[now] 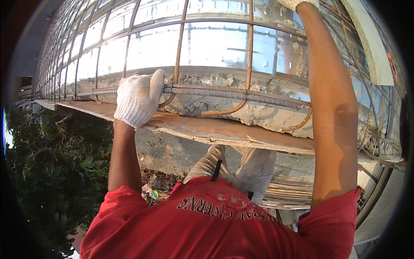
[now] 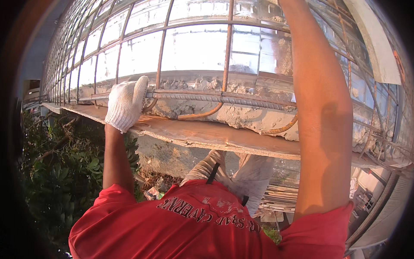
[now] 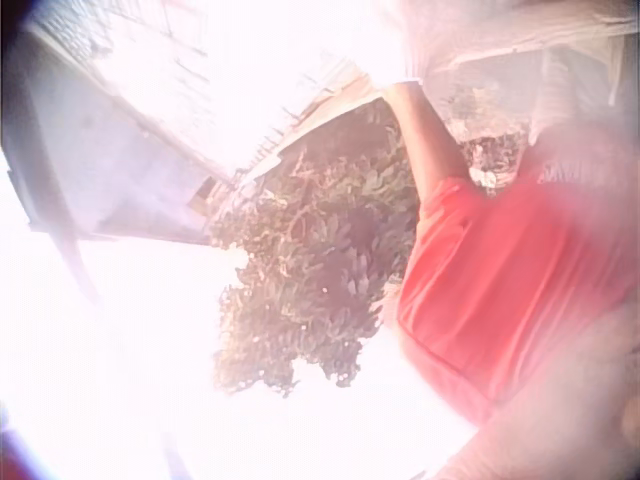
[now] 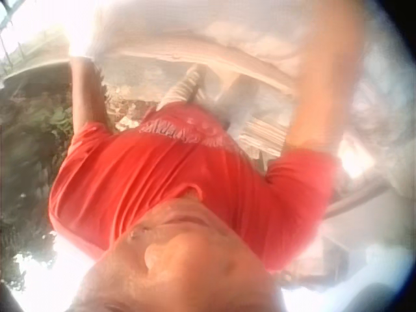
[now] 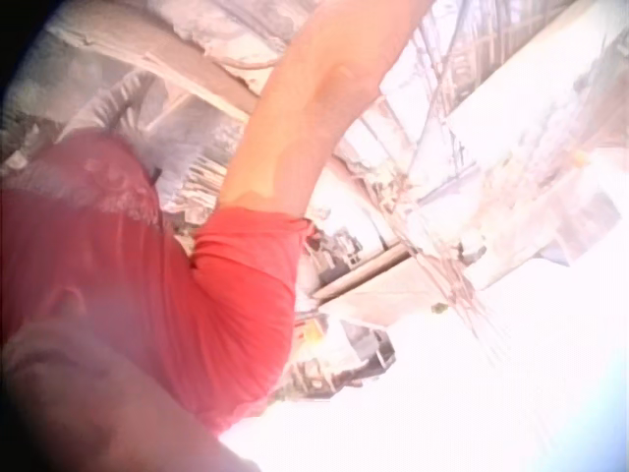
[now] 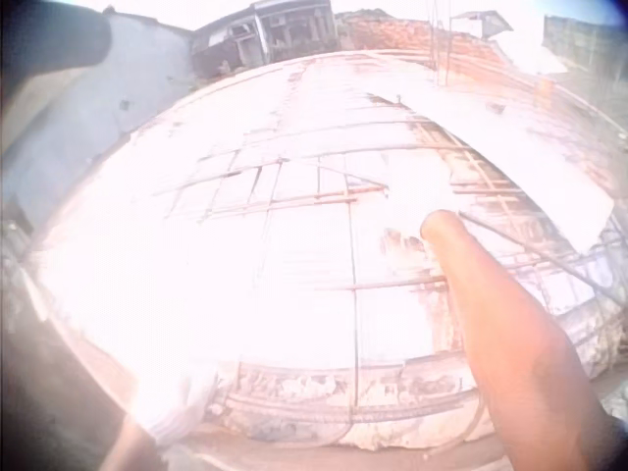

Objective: The person measures a wooden board with a tape measure, marks it, and then saws the board with a hand saw.

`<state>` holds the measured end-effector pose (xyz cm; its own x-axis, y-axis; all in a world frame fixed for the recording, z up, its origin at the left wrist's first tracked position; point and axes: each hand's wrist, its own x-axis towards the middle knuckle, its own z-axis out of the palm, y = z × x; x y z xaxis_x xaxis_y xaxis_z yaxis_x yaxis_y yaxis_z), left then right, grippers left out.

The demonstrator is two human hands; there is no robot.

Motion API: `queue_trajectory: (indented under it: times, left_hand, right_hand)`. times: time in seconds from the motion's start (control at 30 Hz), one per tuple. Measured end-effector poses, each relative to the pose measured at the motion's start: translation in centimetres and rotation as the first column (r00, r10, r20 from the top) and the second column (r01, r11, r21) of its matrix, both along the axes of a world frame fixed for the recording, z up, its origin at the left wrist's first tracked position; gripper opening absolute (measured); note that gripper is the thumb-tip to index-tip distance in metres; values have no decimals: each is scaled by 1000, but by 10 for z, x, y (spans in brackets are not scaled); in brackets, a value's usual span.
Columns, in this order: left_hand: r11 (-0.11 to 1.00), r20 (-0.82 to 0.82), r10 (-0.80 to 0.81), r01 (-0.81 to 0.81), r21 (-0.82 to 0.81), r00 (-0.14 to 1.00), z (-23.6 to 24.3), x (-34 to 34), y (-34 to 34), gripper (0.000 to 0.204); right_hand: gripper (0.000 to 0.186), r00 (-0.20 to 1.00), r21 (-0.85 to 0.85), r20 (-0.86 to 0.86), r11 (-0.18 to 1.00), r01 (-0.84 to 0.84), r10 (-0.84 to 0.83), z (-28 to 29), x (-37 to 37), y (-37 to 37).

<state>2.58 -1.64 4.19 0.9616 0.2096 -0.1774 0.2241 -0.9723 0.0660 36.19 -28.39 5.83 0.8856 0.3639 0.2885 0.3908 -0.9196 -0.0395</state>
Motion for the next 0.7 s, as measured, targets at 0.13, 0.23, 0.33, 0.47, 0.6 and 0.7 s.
queue_trajectory:
  times: [0.13, 0.23, 0.33, 0.47, 0.6, 0.7]
  left_hand:
    - [1000, -90, 14, -16, -20, 996, -5, 6, 6, 65]
    - [990, -180, 135, -127, 53, 974, 7, 9, -3, 66]
    - [992, -178, 119, -122, -9, 977, 3, 12, 1, 72]
    - [986, -95, 142, -149, -78, 985, 7, 13, 1, 65]
    - [985, -72, 153, -158, -72, 986, 3, 16, 1, 58]
    - [990, 25, 119, -117, -79, 993, 4, 17, 0, 56]
  right_hand:
    - [65, 999, 28, 17, 999, -30, 29, -21, 5, -10]
    - [67, 996, 43, 62, 997, -65, 62, -37, 7, -11]
    - [70, 999, -60, -42, 998, 1, -4, -27, 7, -11]
    - [71, 994, -60, -113, 998, -4, -3, -3, 4, -4]
    - [72, 970, -90, -244, 996, -21, -2, 14, 8, 4]
    - [71, 976, -88, -218, 996, -28, 8, 7, 11, 1]
